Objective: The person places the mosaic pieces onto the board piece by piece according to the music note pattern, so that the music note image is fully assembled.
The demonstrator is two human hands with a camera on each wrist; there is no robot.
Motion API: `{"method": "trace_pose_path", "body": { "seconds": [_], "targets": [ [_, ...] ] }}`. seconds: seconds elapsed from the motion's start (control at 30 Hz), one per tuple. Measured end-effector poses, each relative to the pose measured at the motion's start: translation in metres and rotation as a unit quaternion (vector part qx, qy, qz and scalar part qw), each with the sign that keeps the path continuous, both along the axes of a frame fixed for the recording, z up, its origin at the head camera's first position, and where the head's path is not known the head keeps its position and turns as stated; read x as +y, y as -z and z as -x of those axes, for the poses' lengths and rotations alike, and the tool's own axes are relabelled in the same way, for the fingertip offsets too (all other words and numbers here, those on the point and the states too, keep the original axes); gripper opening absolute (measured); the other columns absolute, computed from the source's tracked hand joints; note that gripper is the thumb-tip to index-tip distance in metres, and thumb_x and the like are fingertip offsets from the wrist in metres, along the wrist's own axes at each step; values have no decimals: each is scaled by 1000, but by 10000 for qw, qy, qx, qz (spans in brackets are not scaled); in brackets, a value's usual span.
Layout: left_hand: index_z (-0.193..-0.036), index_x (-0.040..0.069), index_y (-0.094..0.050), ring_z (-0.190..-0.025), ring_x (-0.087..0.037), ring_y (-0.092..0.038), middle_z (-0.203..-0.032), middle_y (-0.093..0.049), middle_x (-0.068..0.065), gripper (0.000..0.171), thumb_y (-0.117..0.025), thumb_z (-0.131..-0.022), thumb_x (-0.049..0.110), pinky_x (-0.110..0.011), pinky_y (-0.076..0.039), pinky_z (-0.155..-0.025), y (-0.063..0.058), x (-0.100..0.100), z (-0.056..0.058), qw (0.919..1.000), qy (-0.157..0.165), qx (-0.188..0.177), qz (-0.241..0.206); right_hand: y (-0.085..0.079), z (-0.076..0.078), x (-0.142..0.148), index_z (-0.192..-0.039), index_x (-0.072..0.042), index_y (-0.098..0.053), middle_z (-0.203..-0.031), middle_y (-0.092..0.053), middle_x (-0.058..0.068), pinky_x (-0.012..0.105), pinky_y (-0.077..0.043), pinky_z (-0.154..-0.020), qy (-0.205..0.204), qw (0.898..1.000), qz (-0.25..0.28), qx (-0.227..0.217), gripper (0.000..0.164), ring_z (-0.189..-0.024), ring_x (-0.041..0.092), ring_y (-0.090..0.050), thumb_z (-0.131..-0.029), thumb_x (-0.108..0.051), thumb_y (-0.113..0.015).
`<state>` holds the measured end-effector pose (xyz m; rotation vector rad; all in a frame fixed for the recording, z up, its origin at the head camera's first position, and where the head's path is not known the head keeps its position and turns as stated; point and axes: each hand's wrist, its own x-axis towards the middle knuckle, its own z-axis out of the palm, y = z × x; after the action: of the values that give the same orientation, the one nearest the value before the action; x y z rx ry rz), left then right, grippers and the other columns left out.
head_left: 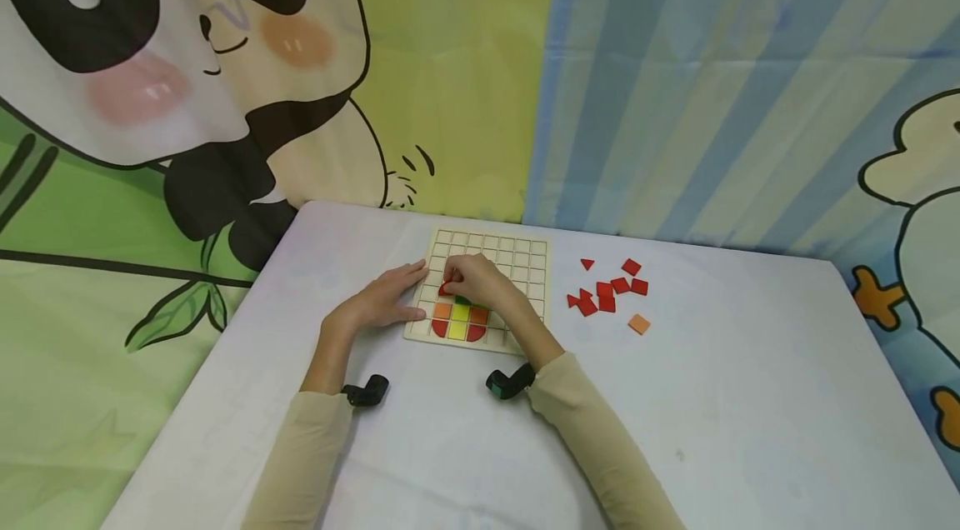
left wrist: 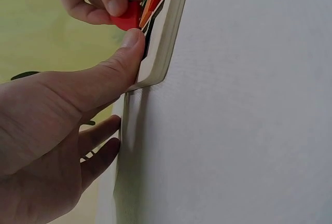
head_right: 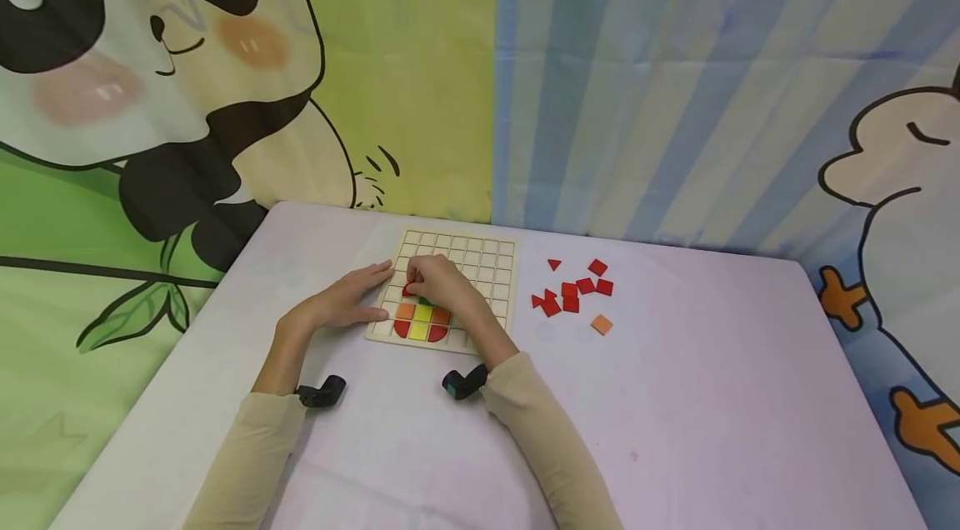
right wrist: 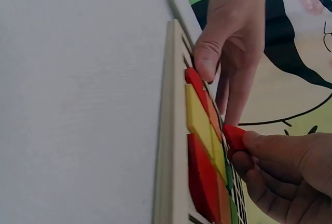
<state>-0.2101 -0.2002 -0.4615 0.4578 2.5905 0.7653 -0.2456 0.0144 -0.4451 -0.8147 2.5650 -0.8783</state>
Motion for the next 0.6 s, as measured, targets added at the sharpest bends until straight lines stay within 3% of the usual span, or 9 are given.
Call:
{"method": "trace_pose_path", "body": {
  "seconds": [0.13,0.33,0.6],
  "targets": [
    [-155,13,-24,-152,-35,-12,-164,-16,-7,85,-70,-88,39,-58,-18,-120,0,0,-1,10000,11,19,15,2,-3,-3,-94,-6,-66,-85,-69,5,19,-43,-62,-38,9998,-125,117,7,-69,12,-54,-92,-12,-66],
    [-155,11,-24,-151,-35,-13,-164,-16,-8,84,-69,-89,37,-57,-18,-120,-1,0,-1,9999,85,65,19,3,-7,-5,-79,-10,-64,-75,-61,0,19,-39,-58,-40,9982,-361,477,15,-66,11,-50,-91,-17,-69],
    [-155,11,-24,-151,-35,-13,-164,-16,-7,85,-69,-88,37,-57,-18,-120,1,-1,-1,10000,67,69,-15,9,-10,-9,-86,-10,-75,-85,-70,1,23,-48,-72,-384,9934,-556,930,13,-74,11,-53,-93,-15,-66]
  ]
}}
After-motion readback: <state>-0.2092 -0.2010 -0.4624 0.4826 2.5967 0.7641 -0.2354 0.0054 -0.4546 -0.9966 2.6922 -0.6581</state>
